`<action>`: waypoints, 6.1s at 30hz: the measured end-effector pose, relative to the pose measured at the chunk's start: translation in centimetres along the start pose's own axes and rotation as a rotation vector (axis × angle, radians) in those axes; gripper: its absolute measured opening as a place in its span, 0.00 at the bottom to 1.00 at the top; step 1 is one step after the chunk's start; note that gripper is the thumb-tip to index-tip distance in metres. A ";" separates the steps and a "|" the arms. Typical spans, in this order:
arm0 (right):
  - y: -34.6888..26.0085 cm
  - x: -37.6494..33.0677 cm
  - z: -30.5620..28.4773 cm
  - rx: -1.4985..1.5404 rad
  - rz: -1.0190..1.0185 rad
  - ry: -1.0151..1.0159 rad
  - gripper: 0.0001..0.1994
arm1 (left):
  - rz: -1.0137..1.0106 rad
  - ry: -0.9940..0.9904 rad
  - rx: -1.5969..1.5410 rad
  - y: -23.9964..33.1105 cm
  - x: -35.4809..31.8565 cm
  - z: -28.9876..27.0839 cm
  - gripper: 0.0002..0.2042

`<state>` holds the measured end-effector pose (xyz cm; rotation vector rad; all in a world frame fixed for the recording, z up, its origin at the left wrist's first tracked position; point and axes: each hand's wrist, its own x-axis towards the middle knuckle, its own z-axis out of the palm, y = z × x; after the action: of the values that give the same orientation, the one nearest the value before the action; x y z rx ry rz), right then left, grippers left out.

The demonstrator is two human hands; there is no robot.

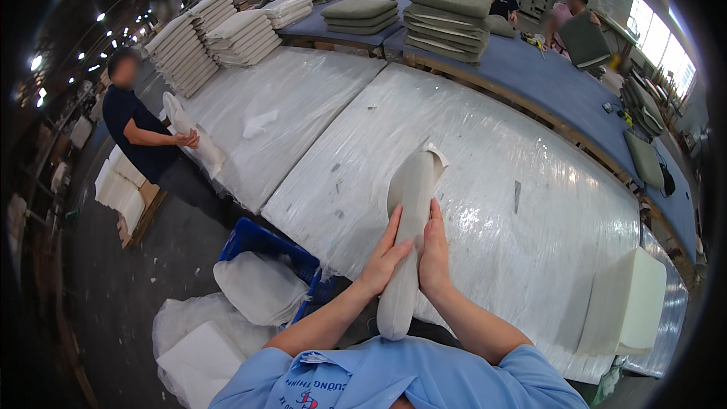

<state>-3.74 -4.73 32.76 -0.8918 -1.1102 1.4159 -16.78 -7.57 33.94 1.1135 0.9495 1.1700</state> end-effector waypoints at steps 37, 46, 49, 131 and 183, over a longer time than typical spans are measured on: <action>4.9 7.3 -0.2 -0.182 -0.181 0.096 0.25 | 0.074 0.082 0.503 -0.2 7.6 -3.4 0.47; 2.2 14.2 -0.9 -0.580 -0.369 0.341 0.21 | 0.046 0.151 0.727 0.8 13.7 -4.7 0.50; 2.4 16.3 -2.0 -0.691 -0.509 0.388 0.15 | -0.005 0.164 0.597 1.7 14.9 -3.9 0.51; 1.6 27.5 -1.8 -0.686 -0.023 0.268 0.20 | -0.175 0.206 0.085 0.2 21.5 -4.1 0.23; 4.0 29.0 -7.1 -0.437 0.123 0.157 0.22 | -0.302 0.063 0.103 0.4 24.4 -1.7 0.23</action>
<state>-2.31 25.05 28.50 -1.3774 -1.2843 1.1929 -14.56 16.77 33.95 0.9782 1.1922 0.9222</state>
